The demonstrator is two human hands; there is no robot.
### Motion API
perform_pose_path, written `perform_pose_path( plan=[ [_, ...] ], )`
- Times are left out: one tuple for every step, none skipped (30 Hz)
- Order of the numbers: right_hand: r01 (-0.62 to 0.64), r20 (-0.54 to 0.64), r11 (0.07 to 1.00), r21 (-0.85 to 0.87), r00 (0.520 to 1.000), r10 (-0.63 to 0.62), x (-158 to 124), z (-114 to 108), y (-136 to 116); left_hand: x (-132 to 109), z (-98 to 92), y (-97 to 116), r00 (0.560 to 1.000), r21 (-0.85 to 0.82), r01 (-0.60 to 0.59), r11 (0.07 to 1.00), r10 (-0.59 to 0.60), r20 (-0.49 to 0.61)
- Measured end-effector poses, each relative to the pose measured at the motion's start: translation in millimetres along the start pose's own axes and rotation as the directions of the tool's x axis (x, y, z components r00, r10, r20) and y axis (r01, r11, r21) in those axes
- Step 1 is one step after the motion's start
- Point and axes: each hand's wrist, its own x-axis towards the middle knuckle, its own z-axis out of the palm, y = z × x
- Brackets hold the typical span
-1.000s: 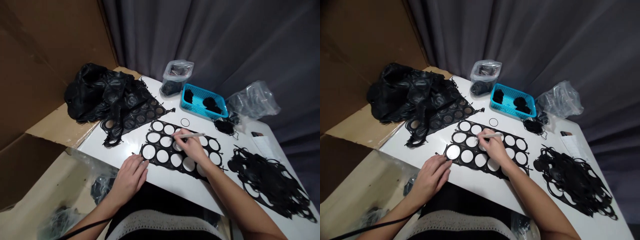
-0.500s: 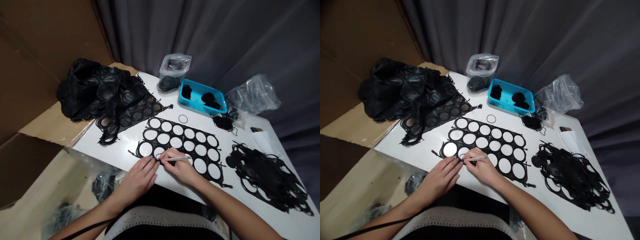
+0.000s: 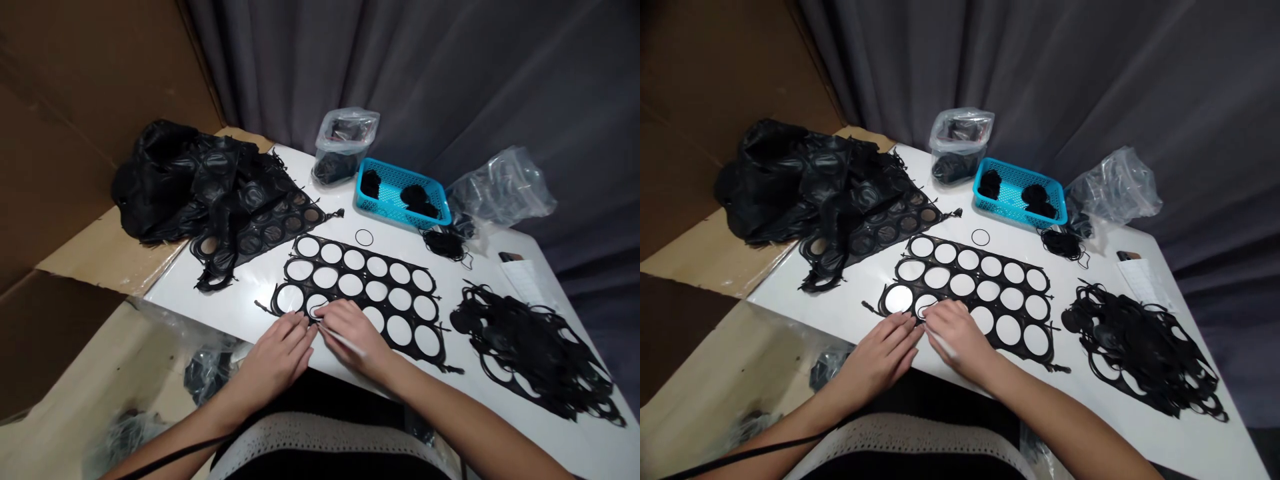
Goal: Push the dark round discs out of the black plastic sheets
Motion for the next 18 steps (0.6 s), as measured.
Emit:
perform_pose_path(
  plan=[
    [0.050,0.013,0.996,-0.071,0.999,-0.049,-1,1,-1,0,0.0,0,1.000,0.001,-0.002,1.000,0.002,0.004],
    [0.088,0.016,0.989,-0.117,0.996,-0.086,0,1,-1,1,-0.2,-1,1.000,0.001,-0.003,1.000,0.003,0.007],
    [0.095,-0.006,0.986,-0.136,0.995,-0.097,3,-2,1,1,-0.4,-1,1.000,-0.001,-0.005,1.000,0.005,0.011],
    [0.067,-0.057,0.989,-0.130,0.996,-0.075,8,-8,5,2,-0.8,-2,1.000,-0.004,-0.007,1.000,0.007,0.012],
    [0.007,-0.138,0.994,-0.106,0.990,-0.021,14,-16,10,3,-1.3,-2,1.000,-0.008,-0.010,1.000,0.010,0.012],
    [-0.081,-0.235,0.995,-0.063,0.970,0.064,20,-27,18,4,-2.1,-3,1.000,-0.013,-0.013,1.000,0.013,0.007],
    [-0.188,-0.330,0.982,-0.015,0.928,0.173,26,-40,28,4,-2.9,-3,1.000,-0.019,-0.016,1.000,0.016,0.001],
    [-0.279,-0.411,0.959,0.046,0.870,0.273,31,-53,38,5,-3.9,-4,1.000,-0.025,-0.017,1.000,0.017,-0.004],
    [-0.351,-0.448,0.929,0.115,0.816,0.364,33,-67,49,6,-5.0,-4,1.000,-0.029,-0.015,0.999,0.015,-0.006],
    [-0.397,-0.472,0.900,0.179,0.768,0.433,33,-79,59,6,-6.2,-5,1.000,-0.034,-0.013,0.999,0.013,-0.005],
    [-0.431,-0.474,0.870,0.239,0.731,0.492,30,-89,68,6,-7.4,-5,1.000,-0.039,-0.011,0.999,0.011,0.002],
    [-0.454,-0.463,0.842,0.290,0.704,0.539,25,-97,75,7,-8.6,-6,1.000,-0.042,-0.010,0.999,0.010,0.009],
    [-0.469,-0.447,0.817,0.336,0.684,0.577,18,-103,80,8,-9.8,-6,1.000,-0.043,-0.009,0.999,0.009,0.016],
    [-0.480,-0.425,0.791,0.380,0.669,0.610,10,-106,82,9,-10.8,-7,1.000,-0.043,-0.003,0.999,0.004,0.019],
    [-0.485,-0.400,0.767,0.419,0.659,0.636,2,-106,83,11,-11.6,-6,1.000,-0.042,0.008,0.999,-0.007,0.018],
    [-0.487,-0.374,0.745,0.457,0.655,0.657,-6,-105,82,14,-12.2,-6,1.000,-0.039,0.026,0.999,-0.025,0.012],
    [-0.485,-0.346,0.723,0.492,0.653,0.674,-12,-103,79,17,-12.4,-5,0.999,-0.035,0.045,0.998,-0.045,0.004],
    [-0.484,-0.316,0.700,0.525,0.653,0.689,-18,-100,75,21,-12.3,-3,0.998,-0.033,0.061,0.998,-0.061,-0.002]
  ],
)
